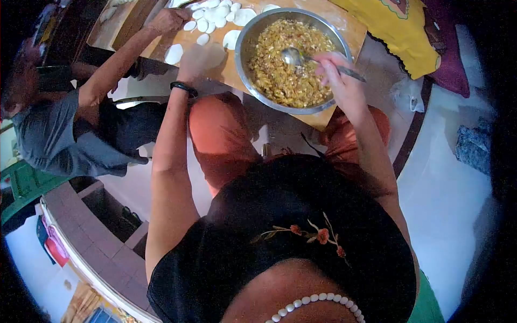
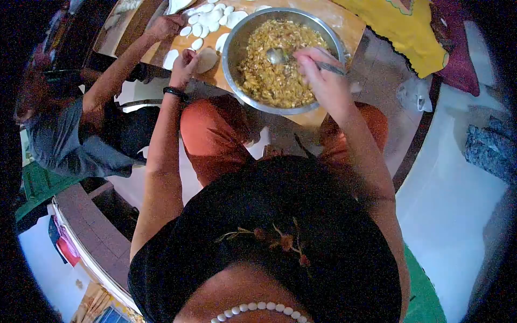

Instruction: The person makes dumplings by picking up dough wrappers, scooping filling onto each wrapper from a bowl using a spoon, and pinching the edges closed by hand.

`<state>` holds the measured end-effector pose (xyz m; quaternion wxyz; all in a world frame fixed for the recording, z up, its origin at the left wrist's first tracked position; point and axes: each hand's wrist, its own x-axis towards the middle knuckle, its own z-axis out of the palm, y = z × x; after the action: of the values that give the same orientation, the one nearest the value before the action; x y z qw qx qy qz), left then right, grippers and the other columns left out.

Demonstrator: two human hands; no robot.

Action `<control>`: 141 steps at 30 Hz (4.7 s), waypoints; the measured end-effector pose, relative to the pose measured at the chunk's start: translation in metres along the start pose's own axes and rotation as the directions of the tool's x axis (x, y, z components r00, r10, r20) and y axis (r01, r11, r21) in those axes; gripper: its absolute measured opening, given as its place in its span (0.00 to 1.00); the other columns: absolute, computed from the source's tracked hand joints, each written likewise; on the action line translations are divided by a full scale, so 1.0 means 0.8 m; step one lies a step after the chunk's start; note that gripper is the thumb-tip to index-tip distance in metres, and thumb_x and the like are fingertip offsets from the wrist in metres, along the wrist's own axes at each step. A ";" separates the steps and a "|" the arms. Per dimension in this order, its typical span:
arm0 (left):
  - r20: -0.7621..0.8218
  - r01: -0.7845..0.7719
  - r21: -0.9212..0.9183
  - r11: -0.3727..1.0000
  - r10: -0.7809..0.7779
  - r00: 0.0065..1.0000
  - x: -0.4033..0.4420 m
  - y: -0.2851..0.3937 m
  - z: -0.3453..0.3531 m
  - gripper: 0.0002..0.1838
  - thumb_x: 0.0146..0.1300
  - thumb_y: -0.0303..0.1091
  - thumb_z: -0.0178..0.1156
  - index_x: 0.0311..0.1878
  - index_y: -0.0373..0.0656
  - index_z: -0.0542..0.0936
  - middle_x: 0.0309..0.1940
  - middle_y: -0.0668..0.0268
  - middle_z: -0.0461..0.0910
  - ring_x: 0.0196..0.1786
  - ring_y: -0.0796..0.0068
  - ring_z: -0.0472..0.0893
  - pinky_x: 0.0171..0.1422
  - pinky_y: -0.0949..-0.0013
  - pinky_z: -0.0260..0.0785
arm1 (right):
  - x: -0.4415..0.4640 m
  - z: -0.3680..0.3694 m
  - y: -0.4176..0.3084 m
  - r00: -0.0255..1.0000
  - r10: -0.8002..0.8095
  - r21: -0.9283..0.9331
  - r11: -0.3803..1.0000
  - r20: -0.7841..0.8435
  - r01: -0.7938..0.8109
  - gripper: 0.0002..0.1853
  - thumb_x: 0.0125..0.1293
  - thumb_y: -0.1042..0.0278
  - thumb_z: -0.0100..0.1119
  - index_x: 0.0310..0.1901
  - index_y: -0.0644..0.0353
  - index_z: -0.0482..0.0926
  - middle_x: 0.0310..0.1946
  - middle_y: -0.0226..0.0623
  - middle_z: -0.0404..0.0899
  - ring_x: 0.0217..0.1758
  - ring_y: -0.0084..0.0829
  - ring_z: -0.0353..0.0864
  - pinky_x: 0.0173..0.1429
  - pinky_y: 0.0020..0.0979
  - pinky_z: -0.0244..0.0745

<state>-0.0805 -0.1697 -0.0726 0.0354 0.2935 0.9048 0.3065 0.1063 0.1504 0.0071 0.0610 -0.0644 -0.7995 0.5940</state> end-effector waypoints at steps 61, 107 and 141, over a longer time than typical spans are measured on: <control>0.452 0.187 -0.767 -0.614 -0.309 0.837 0.015 0.182 0.112 0.14 0.73 0.36 0.38 0.53 0.40 0.69 0.47 0.57 0.76 0.49 0.62 0.78 0.52 0.62 0.76 | -0.045 0.049 0.015 0.832 -0.548 -0.374 0.756 0.086 0.537 0.19 0.59 0.77 0.57 0.54 0.68 0.73 0.45 0.46 0.72 0.46 0.38 0.77 0.49 0.33 0.74; 0.410 0.247 -0.780 -0.575 -0.172 0.896 0.029 0.183 0.051 0.23 0.72 0.43 0.36 0.62 0.37 0.64 0.62 0.53 0.67 0.64 0.53 0.67 0.69 0.42 0.57 | 0.033 0.005 0.006 0.784 -0.591 -0.333 0.789 -0.188 0.516 0.10 0.68 0.73 0.40 0.31 0.65 0.71 0.28 0.42 0.72 0.30 0.37 0.74 0.35 0.34 0.68; 0.309 0.120 -0.800 -0.588 -0.232 0.922 0.037 0.156 0.085 0.21 0.71 0.43 0.42 0.57 0.38 0.71 0.55 0.59 0.75 0.58 0.61 0.73 0.66 0.58 0.63 | -0.034 0.014 -0.008 0.746 -0.581 -0.434 0.609 0.326 0.664 0.16 0.53 0.71 0.65 0.44 0.63 0.76 0.37 0.41 0.74 0.40 0.41 0.77 0.42 0.36 0.76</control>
<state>-0.0245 -0.0375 -0.0522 0.3018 -0.0838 0.2014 0.9281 0.1306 0.1331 0.0098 0.1826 0.2496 -0.9035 0.2968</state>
